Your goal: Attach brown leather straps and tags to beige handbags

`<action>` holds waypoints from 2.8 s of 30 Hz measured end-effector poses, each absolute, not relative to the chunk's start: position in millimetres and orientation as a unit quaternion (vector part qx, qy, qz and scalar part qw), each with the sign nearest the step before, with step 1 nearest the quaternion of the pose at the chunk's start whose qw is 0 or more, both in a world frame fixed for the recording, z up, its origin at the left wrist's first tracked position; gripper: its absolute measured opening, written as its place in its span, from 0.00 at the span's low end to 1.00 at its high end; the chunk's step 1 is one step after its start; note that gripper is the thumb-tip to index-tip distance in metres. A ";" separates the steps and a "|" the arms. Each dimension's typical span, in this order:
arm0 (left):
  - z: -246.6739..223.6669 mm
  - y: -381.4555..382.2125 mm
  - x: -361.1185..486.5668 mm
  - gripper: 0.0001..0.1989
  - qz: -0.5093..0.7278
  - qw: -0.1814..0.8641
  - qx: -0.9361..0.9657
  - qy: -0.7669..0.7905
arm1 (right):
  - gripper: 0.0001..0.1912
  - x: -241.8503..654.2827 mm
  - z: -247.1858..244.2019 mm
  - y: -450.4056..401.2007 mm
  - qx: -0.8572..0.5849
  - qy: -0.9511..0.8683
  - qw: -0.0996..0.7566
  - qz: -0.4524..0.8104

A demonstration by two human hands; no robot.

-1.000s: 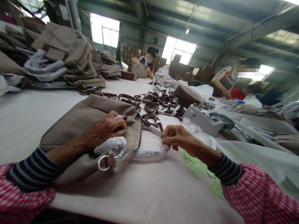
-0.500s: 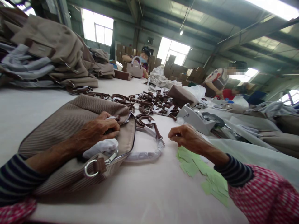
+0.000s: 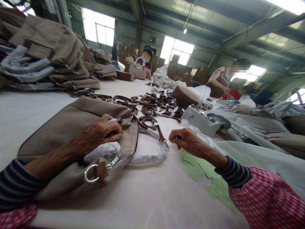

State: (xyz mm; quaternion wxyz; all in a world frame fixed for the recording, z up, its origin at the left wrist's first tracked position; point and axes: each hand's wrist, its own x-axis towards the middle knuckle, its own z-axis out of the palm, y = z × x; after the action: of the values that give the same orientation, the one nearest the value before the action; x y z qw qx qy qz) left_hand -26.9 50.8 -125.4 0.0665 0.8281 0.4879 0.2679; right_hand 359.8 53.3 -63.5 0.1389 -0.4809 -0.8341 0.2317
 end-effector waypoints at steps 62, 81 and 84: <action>-98.2 32.9 -17.5 0.15 0.309 0.172 0.754 0.553 | 0.10 180.7 -60.1 54.9 -0.434 -0.887 0.094 0.125; -102.2 36.2 -20.9 0.14 0.285 0.173 0.785 0.522 | 0.06 170.8 -72.3 69.6 -0.434 -0.866 0.131 0.212; -102.8 36.5 -21.6 0.15 0.277 0.174 0.793 0.514 | 0.04 172.6 -86.8 73.4 -0.401 -0.864 0.191 0.239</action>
State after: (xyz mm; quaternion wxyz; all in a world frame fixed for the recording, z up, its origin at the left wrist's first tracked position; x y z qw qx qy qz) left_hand -21.6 36.5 -102.8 0.1744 0.7928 0.5142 0.2769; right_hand 172.6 73.4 -86.8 0.1911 -0.4007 -0.8637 0.2385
